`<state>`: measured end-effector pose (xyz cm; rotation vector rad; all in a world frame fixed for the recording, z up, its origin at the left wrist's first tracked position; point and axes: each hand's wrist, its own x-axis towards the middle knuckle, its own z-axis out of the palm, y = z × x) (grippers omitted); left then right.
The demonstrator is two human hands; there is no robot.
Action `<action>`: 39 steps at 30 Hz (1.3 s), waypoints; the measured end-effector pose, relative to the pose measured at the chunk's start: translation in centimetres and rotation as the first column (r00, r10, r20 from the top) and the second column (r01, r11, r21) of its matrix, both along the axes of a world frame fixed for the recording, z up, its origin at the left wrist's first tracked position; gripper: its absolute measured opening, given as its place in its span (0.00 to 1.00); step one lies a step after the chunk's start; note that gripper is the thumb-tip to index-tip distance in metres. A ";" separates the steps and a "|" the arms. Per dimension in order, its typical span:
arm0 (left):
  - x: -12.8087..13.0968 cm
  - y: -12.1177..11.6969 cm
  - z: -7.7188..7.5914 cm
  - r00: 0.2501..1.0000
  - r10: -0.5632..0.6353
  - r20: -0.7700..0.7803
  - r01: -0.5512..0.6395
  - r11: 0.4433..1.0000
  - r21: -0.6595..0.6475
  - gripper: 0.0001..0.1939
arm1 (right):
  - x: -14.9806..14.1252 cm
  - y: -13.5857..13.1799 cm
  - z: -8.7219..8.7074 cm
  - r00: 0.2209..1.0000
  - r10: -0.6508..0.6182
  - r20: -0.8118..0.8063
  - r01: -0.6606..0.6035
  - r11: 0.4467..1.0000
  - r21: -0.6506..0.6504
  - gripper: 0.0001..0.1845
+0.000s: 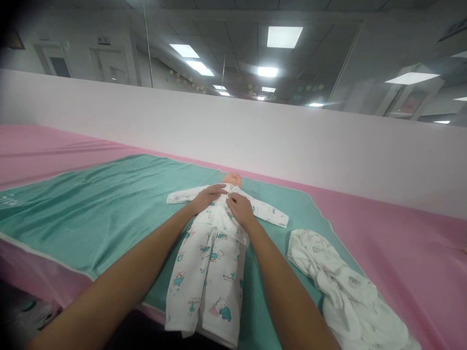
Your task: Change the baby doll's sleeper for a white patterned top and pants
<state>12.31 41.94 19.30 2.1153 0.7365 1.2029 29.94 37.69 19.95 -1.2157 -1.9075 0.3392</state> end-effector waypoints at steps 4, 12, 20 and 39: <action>0.5 0.9 -0.3 0.991 0.053 -0.123 -0.030 0.983 0.182 0.15 | 0.0 0.6 -0.5 0.994 -0.006 -0.107 0.009 1.000 0.025 0.11; 1.0 0.9 0.4 0.993 0.053 -0.103 -0.040 0.991 0.126 0.15 | -0.1 0.5 -0.5 0.992 -0.040 -0.120 0.041 0.999 0.009 0.12; 0.4 -0.7 0.7 0.999 0.030 0.041 -0.026 0.994 -0.101 0.12 | -0.7 -1.1 -0.7 0.958 -0.264 -0.113 0.272 0.961 0.054 0.14; 0.3 -2.2 1.3 0.999 0.050 0.012 -0.048 0.990 -0.133 0.07 | -3.1 -6.3 1.9 0.747 -0.251 0.616 0.288 0.957 0.041 0.13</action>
